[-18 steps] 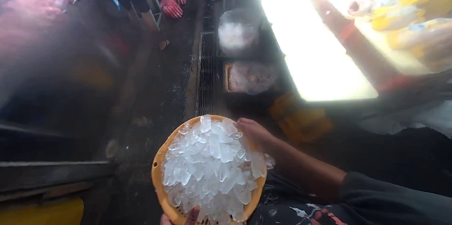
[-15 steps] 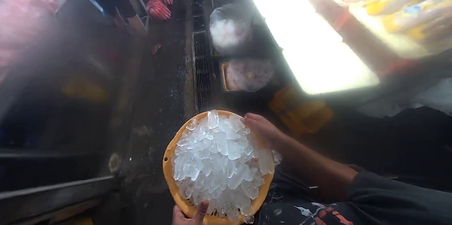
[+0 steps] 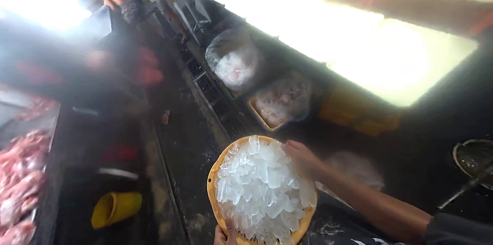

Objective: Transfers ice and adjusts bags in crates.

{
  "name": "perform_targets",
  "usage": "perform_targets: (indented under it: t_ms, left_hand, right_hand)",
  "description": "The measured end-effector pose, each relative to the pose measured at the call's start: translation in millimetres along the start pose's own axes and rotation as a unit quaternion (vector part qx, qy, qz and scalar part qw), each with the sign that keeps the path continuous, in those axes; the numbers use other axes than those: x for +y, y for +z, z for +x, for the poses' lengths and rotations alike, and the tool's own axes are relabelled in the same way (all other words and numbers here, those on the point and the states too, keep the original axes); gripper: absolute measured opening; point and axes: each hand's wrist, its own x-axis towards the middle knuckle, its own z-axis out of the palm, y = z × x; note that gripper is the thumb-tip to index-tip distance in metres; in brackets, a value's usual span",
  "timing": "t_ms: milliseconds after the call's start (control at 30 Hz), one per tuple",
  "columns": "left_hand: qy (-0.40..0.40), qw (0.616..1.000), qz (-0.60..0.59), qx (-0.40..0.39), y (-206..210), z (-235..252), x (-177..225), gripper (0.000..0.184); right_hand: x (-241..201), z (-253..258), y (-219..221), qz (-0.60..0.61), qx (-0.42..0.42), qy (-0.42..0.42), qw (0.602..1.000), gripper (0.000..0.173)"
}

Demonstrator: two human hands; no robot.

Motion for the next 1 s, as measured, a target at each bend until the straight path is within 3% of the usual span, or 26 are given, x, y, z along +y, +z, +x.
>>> perform_targets:
  t_ms: [167,333,500,633,800,900,1000]
  left_hand:
    - [0.014,1.0,0.017,-0.019,-5,101,51,0.044]
    - [0.037,0.989,0.075,-0.12,4,198,87,0.042]
    - [0.09,0.956,0.144,-0.239,34,307,122,0.041]
    - [0.13,0.899,0.238,-0.343,63,376,162,0.043]
    - [0.108,0.851,0.275,-0.434,134,426,185,0.047]
    - [0.088,0.83,0.304,-0.46,210,442,177,0.052]
    - [0.099,0.825,0.345,-0.437,298,452,148,0.056]
  right_hand:
    - [-26,39,28,0.019,0.076,0.013,0.997,0.03]
    - [-33,83,44,0.022,0.179,0.015,0.984,0.032]
    - [-25,115,63,0.05,0.319,0.016,0.946,0.036]
    - [-17,124,89,0.099,0.434,0.023,0.895,0.048]
    - [-2,130,98,0.122,0.54,0.068,0.83,0.049]
    - [20,152,69,0.117,0.574,0.127,0.8,0.049]
    - [51,188,22,0.107,0.582,0.211,0.778,0.051]
